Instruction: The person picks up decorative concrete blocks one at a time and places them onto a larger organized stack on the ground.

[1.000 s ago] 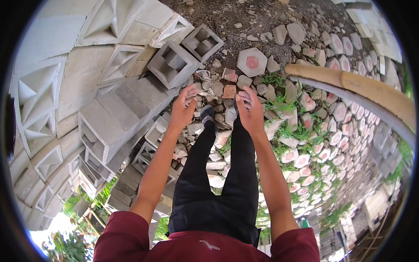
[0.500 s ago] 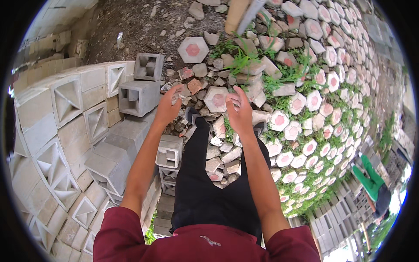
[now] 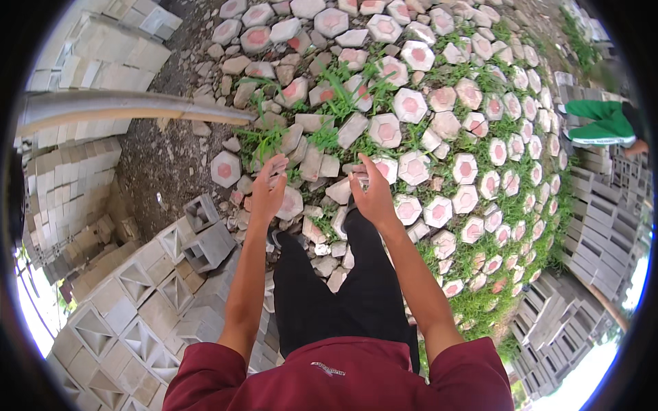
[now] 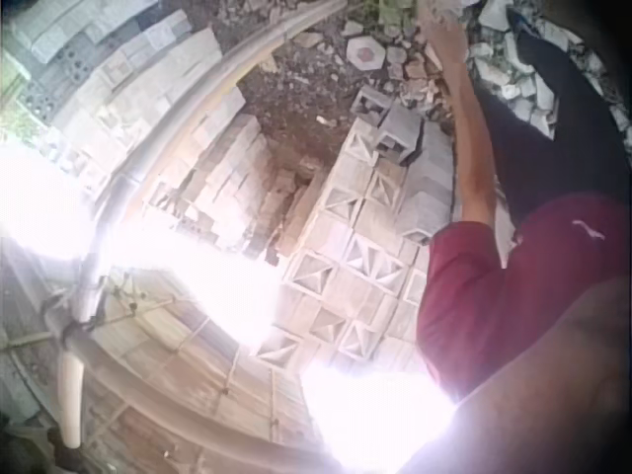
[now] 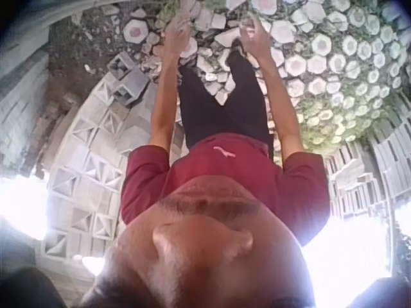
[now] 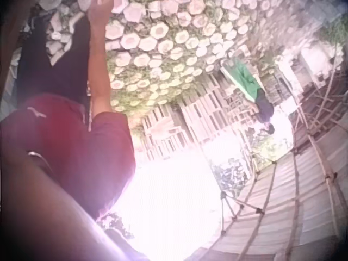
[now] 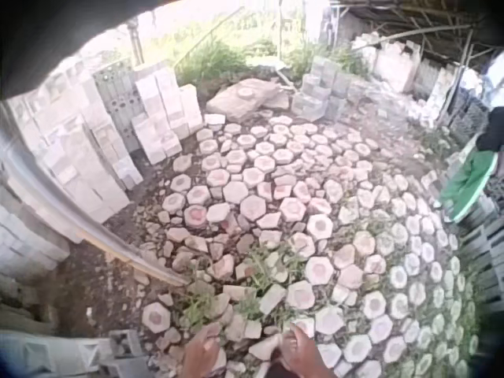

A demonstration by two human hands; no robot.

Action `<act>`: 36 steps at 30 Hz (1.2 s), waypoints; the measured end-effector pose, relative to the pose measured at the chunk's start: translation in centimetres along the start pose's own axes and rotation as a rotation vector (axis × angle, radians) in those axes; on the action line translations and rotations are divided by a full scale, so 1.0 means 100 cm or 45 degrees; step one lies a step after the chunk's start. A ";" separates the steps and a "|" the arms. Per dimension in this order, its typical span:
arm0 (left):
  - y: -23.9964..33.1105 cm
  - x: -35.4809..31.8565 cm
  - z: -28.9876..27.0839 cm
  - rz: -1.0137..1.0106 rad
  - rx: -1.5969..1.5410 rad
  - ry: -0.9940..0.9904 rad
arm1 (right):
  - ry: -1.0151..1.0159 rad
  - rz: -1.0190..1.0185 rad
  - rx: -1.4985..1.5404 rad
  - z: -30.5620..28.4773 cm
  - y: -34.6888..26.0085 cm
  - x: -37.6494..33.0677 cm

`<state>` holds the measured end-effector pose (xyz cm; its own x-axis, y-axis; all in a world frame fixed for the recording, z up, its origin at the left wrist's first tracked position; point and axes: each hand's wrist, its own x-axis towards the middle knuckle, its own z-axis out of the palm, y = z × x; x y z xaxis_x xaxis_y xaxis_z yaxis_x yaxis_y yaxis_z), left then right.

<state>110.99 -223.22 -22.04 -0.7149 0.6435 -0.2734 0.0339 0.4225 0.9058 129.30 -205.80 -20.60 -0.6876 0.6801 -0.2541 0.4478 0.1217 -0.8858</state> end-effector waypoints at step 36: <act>0.460 0.402 0.242 0.585 0.064 -0.540 | 0.766 -0.403 -0.203 -0.450 -0.200 0.321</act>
<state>100.72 -162.51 0.78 -0.2808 0.9594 0.0262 0.3121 0.0655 0.9478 124.02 -153.91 6.40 -0.3836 0.8709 0.3071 0.3882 0.4538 -0.8021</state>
